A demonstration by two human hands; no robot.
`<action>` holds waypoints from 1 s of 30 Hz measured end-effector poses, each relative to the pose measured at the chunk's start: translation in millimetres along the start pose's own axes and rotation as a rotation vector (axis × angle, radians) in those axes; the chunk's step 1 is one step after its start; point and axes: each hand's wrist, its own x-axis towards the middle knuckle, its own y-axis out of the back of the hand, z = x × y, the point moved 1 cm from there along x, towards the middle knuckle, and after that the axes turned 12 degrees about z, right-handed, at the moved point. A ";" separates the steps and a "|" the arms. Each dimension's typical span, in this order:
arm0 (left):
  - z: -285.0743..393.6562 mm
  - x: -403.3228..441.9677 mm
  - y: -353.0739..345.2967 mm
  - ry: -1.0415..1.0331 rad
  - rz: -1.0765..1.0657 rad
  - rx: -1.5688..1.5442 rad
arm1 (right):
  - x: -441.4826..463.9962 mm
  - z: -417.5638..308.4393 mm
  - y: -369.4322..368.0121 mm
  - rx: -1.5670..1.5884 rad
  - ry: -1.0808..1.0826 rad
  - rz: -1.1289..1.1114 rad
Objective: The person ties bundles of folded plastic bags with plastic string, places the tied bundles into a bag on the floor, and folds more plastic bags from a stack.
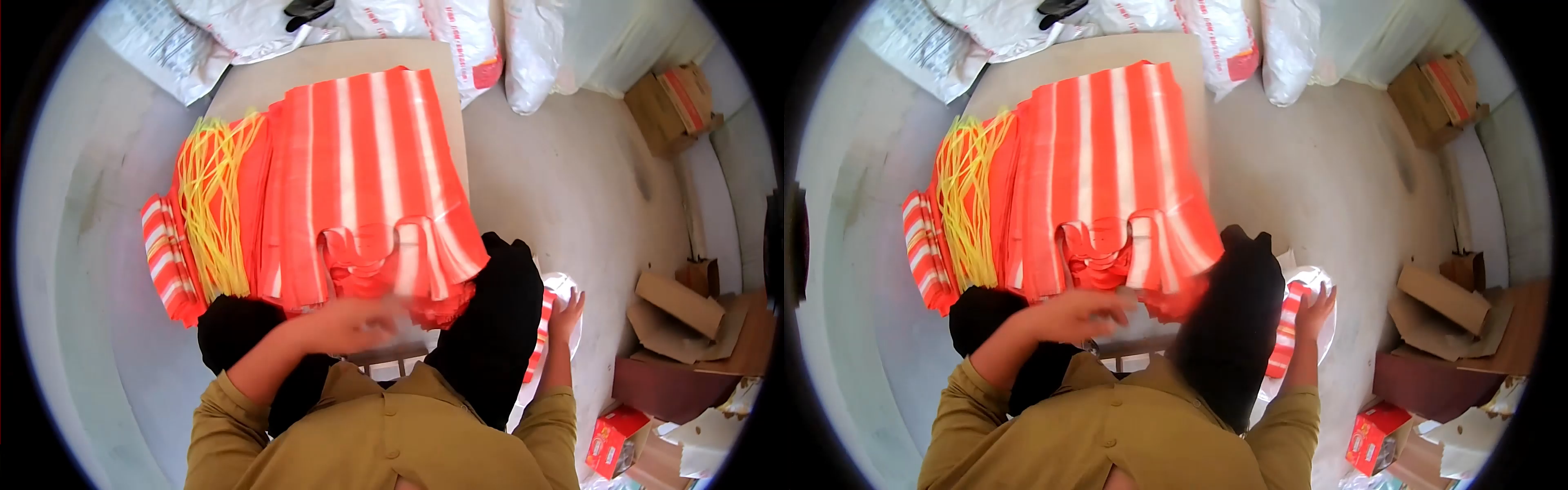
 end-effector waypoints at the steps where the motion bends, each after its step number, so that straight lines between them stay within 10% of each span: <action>1: 7.1 -0.7 16.6 0.024 0.145 -0.066 | 23.4 -23.2 9.5 0.072 -0.011 0.054; 7: -8.8 -4.3 97.0 -0.063 0.755 0.490 | 92.1 -239.5 93.3 0.588 0.179 -0.019; 10: -62.6 -1.3 111.9 -0.292 0.799 0.696 | 61.4 -346.0 120.0 0.644 0.452 -0.237; 12: -60.9 -0.8 111.6 -0.185 0.747 0.824 | 41.6 -391.2 109.1 0.612 0.888 -0.288; 17: -75.7 -6.7 119.6 -0.100 0.713 0.861 | 2.7 -449.4 56.4 0.427 1.149 -0.236; 30: -60.7 -15.0 118.8 -0.180 0.798 0.736 | 10.0 -460.4 41.9 0.531 0.970 -0.375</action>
